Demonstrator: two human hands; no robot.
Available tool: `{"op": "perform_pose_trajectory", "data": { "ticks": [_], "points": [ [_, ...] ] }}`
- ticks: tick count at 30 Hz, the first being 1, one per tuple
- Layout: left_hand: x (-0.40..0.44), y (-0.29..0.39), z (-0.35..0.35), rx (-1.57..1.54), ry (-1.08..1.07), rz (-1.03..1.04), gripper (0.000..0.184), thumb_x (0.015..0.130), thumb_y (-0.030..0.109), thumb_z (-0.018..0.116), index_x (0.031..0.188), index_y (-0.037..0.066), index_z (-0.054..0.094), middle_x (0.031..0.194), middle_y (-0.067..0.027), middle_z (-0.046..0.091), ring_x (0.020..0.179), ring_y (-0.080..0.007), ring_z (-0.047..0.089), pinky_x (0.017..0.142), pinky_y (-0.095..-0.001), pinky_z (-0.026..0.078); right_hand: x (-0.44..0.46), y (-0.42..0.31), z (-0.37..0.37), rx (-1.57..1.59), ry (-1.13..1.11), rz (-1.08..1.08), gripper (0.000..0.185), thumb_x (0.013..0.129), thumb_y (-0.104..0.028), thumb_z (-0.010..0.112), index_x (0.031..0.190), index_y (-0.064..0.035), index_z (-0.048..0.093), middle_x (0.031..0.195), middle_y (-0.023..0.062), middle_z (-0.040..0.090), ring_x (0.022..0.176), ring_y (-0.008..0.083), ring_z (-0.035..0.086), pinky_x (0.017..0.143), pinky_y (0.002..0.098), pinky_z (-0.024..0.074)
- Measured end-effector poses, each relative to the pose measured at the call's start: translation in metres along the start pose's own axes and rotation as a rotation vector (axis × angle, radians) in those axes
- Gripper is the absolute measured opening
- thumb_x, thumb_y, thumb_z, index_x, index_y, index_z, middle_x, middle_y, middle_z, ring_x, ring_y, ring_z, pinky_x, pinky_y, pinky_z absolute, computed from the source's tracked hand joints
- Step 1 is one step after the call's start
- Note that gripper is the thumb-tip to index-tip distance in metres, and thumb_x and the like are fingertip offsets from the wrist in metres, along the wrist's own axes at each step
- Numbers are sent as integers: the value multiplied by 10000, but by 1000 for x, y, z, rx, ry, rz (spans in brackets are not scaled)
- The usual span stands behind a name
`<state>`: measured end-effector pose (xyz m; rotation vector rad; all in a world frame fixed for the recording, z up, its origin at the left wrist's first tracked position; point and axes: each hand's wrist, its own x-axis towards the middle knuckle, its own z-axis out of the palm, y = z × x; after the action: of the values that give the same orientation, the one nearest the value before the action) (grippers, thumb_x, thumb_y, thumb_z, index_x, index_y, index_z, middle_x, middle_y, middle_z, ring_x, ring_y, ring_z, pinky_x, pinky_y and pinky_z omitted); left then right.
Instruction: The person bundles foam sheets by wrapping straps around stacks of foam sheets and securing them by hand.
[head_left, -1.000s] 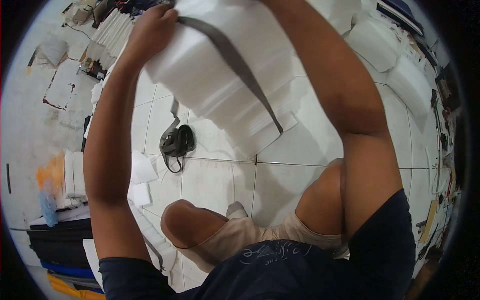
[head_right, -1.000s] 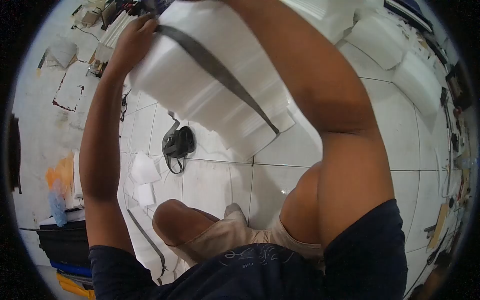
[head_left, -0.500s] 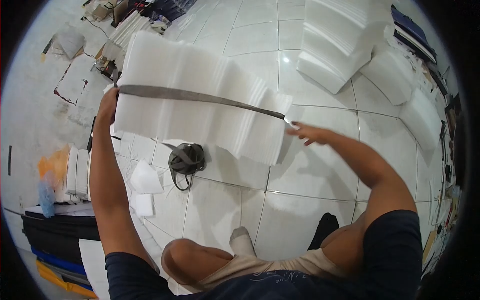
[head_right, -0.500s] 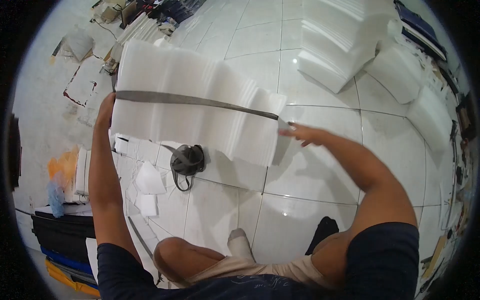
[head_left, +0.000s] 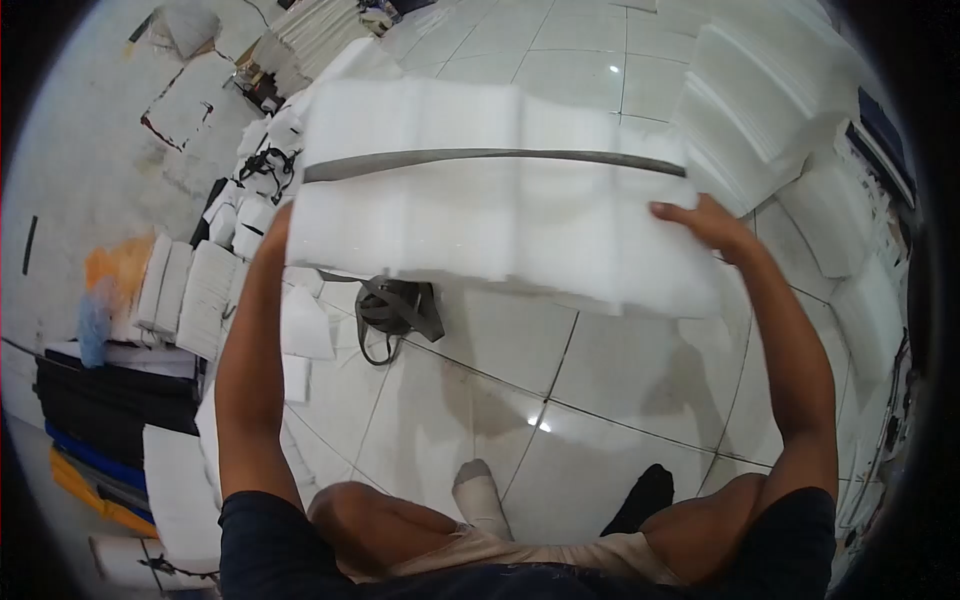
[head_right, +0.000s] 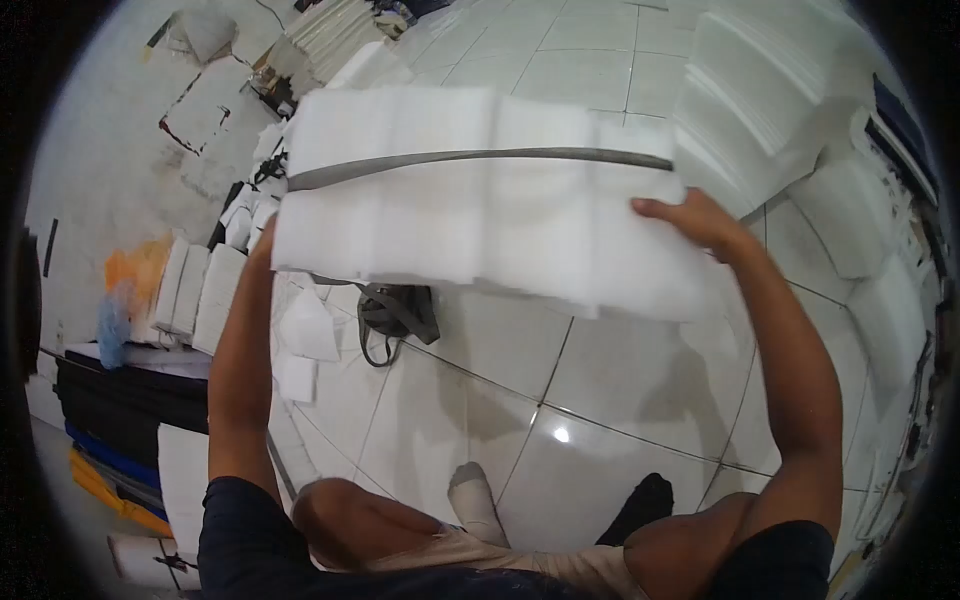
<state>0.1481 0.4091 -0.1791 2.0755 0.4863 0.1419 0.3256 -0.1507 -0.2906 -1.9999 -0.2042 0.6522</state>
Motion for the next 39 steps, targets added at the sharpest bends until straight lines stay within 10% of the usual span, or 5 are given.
{"op": "perform_pose_trajectory", "data": {
  "ticks": [11,21,23,31,39],
  "points": [
    [-37,-213,189,-449,-482,-116,366,917,194,590,1221,-10,592,1140,-105,658,981,-202,645,845,-350,536,-38,84,-41,-277,201,203,1174,771,-858,378,1424,115,295,1407,330,398,1334,398,388,1082,417,326],
    [-49,-198,188,-497,-300,-330,374,956,239,509,1211,-24,586,1088,-119,668,922,-206,660,810,-336,541,-60,25,-41,-641,774,-475,819,899,-634,482,1449,-48,325,1479,281,300,1377,400,308,1116,470,278],
    [-52,-198,186,-416,-288,-328,378,956,247,506,1209,-23,585,1083,-114,667,913,-204,661,803,-336,541,-46,60,2,-744,445,-120,780,931,-599,453,1461,-48,302,1496,276,281,1396,411,268,1130,468,250],
    [-55,-198,193,-645,-223,-345,396,969,273,493,1236,-10,565,1091,-117,660,929,-201,659,802,-342,543,-39,102,-57,541,55,-92,721,939,-505,475,1479,-61,299,1462,184,381,1324,295,387,1099,402,310],
    [-41,-257,198,-594,-360,-135,347,977,194,443,1258,10,530,1178,-120,634,1042,-253,638,876,-384,534,-29,131,-19,346,383,-139,447,919,-509,590,889,-65,564,832,13,553,763,101,492,709,259,431]
  ]
}}
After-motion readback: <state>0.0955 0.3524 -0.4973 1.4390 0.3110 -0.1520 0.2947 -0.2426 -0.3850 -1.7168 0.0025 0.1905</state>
